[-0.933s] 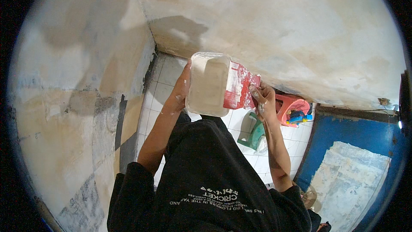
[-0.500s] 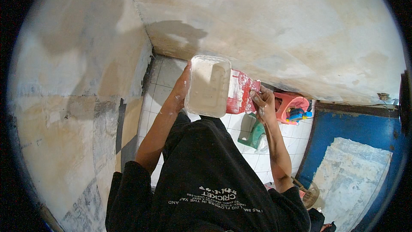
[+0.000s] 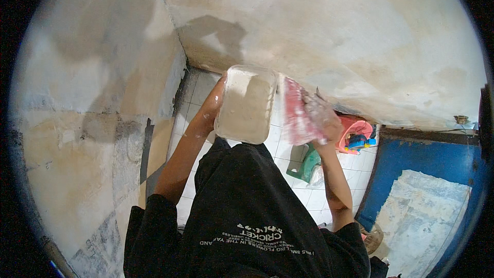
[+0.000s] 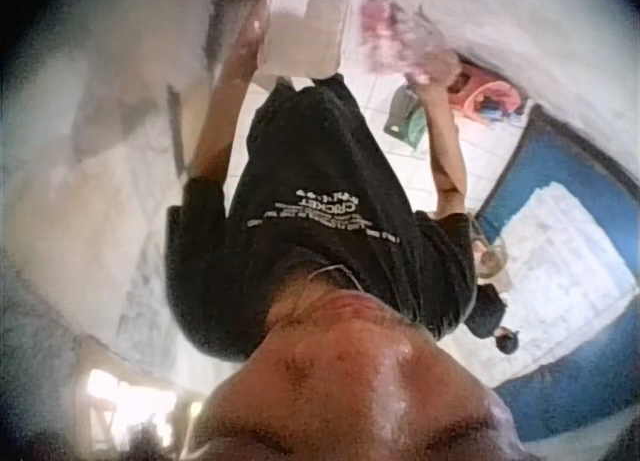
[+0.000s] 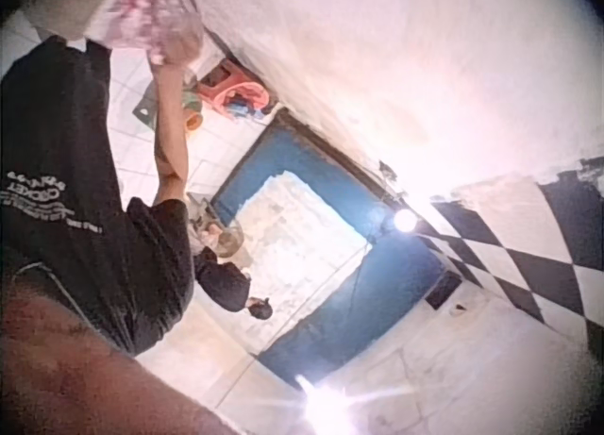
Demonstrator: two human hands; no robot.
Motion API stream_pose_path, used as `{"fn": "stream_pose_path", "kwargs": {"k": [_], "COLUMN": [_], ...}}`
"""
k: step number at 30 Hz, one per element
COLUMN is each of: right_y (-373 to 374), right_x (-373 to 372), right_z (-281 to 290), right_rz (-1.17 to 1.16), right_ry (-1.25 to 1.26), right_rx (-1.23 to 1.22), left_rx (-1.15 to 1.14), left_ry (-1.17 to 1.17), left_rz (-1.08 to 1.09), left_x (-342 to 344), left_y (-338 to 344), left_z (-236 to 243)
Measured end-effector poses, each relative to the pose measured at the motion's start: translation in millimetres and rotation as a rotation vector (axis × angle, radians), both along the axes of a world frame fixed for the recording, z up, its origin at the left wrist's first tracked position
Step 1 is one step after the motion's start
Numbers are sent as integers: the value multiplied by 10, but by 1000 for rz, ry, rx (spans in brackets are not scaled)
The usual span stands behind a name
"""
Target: The person applies white plaster to a wall using a red handheld scraper.
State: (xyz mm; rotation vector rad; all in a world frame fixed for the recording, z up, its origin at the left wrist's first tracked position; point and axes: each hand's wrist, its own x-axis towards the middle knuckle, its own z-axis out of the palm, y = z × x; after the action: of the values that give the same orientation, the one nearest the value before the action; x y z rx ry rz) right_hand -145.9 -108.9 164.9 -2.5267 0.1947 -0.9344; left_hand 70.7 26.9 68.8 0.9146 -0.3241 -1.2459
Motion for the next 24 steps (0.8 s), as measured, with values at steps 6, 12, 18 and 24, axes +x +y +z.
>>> {"fn": "stream_pose_path", "kwargs": {"k": [6, 12, 18, 24], "right_y": [-53, 36, 83, 98], "right_x": [-51, -152, -244, -414], "right_z": [-538, -758, -908, -914], "right_rz": [118, 45, -9, -145], "right_ry": [48, -12, 24, 51], "right_rx": [-273, -163, -134, 134], "left_rx": [-144, 94, 80, 3], "left_ry": [18, 140, 197, -61], "left_rz": [-30, 14, 46, 60], "left_x": [-40, -54, 3, 122], "left_y": [-15, -9, -32, -21], "left_z": [157, 172, -66, 60]}}
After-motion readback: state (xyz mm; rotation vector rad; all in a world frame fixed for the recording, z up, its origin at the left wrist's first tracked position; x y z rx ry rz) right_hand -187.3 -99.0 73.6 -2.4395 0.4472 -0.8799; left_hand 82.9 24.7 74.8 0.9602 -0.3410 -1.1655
